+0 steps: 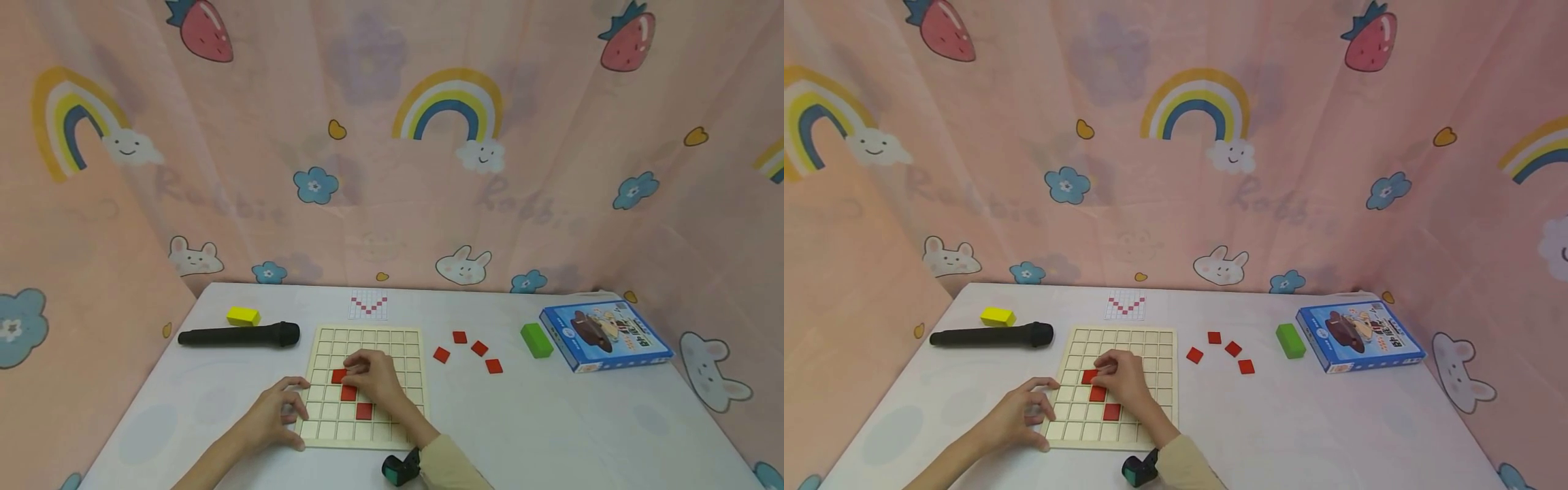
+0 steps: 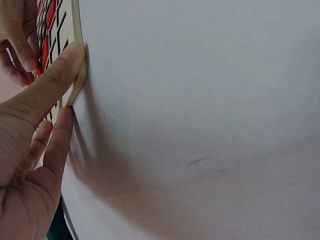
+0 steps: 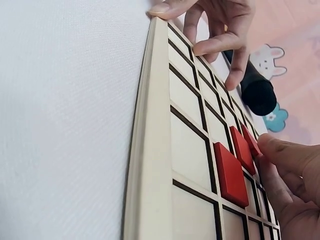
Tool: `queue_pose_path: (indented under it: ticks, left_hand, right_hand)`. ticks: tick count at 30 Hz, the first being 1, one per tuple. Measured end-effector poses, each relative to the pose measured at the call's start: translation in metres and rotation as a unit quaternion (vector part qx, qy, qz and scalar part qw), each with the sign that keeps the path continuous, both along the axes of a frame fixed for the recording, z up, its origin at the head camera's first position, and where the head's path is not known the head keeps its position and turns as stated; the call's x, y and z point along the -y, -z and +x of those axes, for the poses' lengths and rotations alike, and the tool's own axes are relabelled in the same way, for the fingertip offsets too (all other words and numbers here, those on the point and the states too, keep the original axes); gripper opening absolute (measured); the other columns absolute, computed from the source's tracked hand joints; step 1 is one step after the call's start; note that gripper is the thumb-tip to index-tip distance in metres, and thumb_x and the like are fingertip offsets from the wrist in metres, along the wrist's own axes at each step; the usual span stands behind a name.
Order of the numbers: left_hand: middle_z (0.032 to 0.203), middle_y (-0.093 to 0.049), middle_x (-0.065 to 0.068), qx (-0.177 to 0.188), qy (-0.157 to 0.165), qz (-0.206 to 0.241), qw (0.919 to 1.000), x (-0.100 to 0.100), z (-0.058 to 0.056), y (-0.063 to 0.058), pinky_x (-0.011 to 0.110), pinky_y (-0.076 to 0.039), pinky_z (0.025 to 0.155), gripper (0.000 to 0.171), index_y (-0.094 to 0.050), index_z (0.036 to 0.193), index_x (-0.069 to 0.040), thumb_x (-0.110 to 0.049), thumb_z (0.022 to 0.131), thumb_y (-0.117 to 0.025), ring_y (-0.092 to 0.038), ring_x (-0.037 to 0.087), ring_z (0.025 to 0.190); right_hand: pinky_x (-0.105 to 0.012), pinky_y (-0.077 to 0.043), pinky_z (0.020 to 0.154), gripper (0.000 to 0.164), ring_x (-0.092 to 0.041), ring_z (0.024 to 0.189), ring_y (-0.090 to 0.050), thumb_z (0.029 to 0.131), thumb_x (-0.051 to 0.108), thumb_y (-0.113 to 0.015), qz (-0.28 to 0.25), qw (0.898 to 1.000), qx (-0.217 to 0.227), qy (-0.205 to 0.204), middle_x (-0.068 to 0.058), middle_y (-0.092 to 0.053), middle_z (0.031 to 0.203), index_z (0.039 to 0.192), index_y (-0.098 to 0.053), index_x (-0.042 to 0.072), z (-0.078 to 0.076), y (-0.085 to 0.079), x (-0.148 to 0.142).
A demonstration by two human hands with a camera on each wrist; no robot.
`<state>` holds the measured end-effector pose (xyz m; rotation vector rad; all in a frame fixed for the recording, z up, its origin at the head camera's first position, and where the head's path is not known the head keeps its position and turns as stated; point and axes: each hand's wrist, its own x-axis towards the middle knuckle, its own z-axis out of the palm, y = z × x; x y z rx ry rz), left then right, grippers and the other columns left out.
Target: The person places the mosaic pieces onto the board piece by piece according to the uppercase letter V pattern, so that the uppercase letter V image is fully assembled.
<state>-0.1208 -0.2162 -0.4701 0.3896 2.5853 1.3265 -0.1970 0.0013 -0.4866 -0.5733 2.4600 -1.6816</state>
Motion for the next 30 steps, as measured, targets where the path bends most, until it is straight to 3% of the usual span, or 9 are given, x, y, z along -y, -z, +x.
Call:
queue_pose_path:
  ticks: [9, 18, 30]
  left_hand:
    - [0.131, -0.045, 0.021, -0.005, 0.009, -0.001, 0.9999, 0.001, -0.001, 0.001, 0.026, -0.058, 0.082, 0.037, -0.063, 0.077, -0.008, -0.003, 0.052, -0.090, -0.047, 0.048, 0.116]
    - [0.130, -0.046, 0.020, -0.003, 0.003, -0.005, 1.0000, 0.000, 0.000, 0.001, 0.024, -0.058, 0.081, 0.038, -0.063, 0.076, -0.008, -0.003, 0.051, -0.091, -0.048, 0.047, 0.115]
    - [0.130, -0.046, 0.019, -0.002, -0.007, -0.012, 0.9999, -0.001, -0.001, 0.002, 0.024, -0.058, 0.081, 0.039, -0.063, 0.075, -0.008, -0.002, 0.049, -0.091, -0.049, 0.044, 0.114]
  right_hand:
    - [-0.018, -0.058, 0.069, 0.020, -0.022, 0.077, -0.070, 0.075, -0.005, -0.076, -0.029, 0.999, -0.016, -0.020, -0.015, -0.070, 0.088, 0.093, -0.068, -0.006, -0.001, 0.005, 0.004]
    - [-0.018, -0.057, 0.067, 0.019, -0.019, 0.077, -0.070, 0.076, -0.003, -0.076, -0.029, 1.000, 0.004, -0.008, -0.012, -0.071, 0.087, 0.093, -0.068, -0.004, -0.001, 0.001, 0.006]
    - [-0.021, -0.059, 0.071, 0.021, -0.021, 0.081, -0.069, 0.078, 0.001, -0.076, -0.043, 0.999, 0.011, 0.022, -0.013, -0.070, 0.092, 0.097, -0.068, -0.003, -0.004, 0.000, -0.028]
